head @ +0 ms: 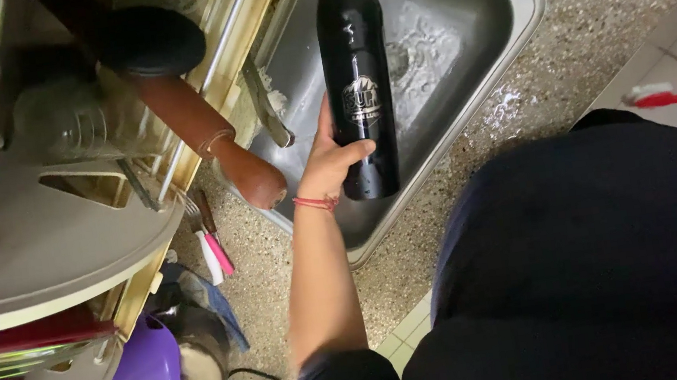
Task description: The person is using a toothbrush and cleaning paste to scrub the surface of a black reusable water bottle in a sink.
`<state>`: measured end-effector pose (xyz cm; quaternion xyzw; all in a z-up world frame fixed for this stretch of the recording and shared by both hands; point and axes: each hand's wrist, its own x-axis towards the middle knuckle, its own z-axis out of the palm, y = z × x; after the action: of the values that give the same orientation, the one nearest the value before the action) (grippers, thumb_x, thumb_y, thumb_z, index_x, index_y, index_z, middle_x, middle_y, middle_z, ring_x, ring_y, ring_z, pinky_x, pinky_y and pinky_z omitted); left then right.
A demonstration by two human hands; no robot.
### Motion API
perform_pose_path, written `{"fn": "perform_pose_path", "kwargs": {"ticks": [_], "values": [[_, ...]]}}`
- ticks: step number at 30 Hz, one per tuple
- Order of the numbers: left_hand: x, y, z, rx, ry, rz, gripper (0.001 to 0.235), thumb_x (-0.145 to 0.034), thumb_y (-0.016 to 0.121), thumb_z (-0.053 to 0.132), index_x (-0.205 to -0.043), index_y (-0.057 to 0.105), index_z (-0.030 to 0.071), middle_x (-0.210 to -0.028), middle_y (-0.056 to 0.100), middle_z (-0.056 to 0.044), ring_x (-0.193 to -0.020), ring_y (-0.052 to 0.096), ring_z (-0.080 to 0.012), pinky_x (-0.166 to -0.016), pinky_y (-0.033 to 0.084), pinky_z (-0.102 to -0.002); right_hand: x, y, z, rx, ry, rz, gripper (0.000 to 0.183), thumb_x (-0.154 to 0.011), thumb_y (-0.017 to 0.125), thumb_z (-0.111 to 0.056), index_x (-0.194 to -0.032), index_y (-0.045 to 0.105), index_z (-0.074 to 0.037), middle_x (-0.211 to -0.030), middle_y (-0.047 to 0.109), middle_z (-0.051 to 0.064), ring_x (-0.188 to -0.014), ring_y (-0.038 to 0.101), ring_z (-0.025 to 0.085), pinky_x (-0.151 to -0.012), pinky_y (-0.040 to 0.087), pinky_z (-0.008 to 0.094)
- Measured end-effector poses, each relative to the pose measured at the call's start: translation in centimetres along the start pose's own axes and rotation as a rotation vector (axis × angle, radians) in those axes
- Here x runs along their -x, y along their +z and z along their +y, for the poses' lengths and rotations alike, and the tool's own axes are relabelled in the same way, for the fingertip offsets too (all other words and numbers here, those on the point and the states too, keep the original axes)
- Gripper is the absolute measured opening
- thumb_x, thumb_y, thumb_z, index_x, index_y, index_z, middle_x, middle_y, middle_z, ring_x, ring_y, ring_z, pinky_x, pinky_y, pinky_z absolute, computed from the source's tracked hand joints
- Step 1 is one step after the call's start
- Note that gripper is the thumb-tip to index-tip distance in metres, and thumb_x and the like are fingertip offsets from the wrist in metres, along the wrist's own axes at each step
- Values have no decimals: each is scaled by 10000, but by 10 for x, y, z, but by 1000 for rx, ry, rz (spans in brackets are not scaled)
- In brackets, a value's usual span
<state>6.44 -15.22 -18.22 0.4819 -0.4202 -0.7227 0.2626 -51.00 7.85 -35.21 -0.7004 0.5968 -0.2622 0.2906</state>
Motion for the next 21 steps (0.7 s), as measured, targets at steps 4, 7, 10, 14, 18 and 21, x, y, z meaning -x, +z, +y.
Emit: {"fn": "perform_pose_path", "kwargs": {"ticks": [4,7,10,14,18,21], "values": [[-2,24,16,9,28,-15,1093,-691,772,97,-1596,166,185,-1425,492,-93,-1202,533,-197,-1006,468,-364,-81,-63,-192,90,176,-129,457,-953,485,-338,-845,699,51,-809,699,190,-750,686,319,-756,539,401],[-2,42,30,27,126,-89,1087,-693,788,108,-1594,184,182,-1464,465,-75,-1254,512,-194,-1062,432,-361,-99,-80,-227,82,166,-180,346,-910,527,-351,-908,707,-55,-759,721,90,-706,695,259,-695,512,357],[-1,60,47,76,222,-161,1057,-740,807,141,-1596,187,169,-1464,468,-82,-1262,516,-201,-1060,452,-377,-108,-86,-238,199,119,-268,283,-915,527,-369,-922,724,-167,-800,744,3,-794,714,213,-738,514,343],[5,77,66,104,278,-166,1041,-752,781,118,-1600,178,160,-1469,460,-84,-1261,510,-204,-1072,441,-368,-113,-92,-257,250,61,-193,306,-884,539,-437,-963,716,-200,-856,747,-31,-806,722,193,-726,519,328],[18,96,89,104,391,-170,1060,-773,818,168,-1606,164,109,-1510,435,-90,-1348,463,-196,-1172,377,-364,-117,-96,-269,241,23,-157,319,-857,601,-392,-1047,713,-162,-950,756,-1,-843,731,199,-747,540,327],[32,111,106,165,403,-170,1045,-768,841,149,-1594,202,110,-1437,492,-101,-1280,518,-206,-1127,438,-379,-122,-98,-279,206,-44,-116,304,-859,587,-400,-1027,702,-174,-933,753,-21,-845,732,189,-722,541,339]]}}
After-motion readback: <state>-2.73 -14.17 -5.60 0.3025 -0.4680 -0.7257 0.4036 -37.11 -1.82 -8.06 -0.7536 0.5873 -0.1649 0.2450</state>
